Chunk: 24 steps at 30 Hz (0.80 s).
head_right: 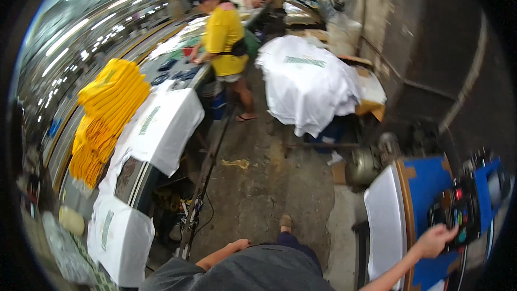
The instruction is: Operating a heat press machine to print logos on white t-shirts in a workshop.
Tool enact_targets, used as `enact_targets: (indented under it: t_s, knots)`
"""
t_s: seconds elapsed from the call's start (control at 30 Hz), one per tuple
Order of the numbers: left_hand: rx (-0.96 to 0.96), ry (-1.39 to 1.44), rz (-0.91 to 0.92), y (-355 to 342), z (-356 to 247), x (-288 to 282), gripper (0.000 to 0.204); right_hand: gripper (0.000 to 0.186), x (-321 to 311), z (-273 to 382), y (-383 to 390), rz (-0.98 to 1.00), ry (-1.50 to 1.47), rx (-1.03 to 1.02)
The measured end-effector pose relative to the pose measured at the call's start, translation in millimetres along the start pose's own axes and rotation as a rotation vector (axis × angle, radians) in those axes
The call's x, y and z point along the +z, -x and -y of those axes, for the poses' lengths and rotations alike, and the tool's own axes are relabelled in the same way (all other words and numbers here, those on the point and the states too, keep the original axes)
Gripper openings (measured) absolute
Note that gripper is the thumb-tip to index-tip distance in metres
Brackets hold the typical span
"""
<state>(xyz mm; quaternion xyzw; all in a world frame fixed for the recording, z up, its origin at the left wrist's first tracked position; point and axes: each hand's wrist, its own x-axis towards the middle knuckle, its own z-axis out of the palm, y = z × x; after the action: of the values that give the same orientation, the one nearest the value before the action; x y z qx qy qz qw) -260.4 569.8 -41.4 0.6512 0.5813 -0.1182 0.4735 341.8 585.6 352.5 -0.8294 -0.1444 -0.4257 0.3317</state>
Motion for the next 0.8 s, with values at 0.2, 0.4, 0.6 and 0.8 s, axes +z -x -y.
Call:
enact_targets:
  t_s: [0.2,0.4,0.6,0.8]
  knots:
    - [-0.008,0.208,0.100,45.1,-13.0,12.3,0.043,0.018,0.9,0.6,5.9,0.026,0.141,-0.192]
    - [-0.121,0.034,0.134,90.3,-42.6,5.9,0.043,0.010,-3.4,2.0,4.0,-0.111,0.073,-0.373]
    - [-0.057,-0.092,0.153,60.8,-24.3,37.1,0.043,0.012,-4.9,-0.2,0.7,-0.094,0.050,-0.427]
    - [0.081,0.059,-0.033,20.8,-21.7,69.6,0.039,0.014,-14.6,3.9,0.9,-0.101,-0.024,-0.454]
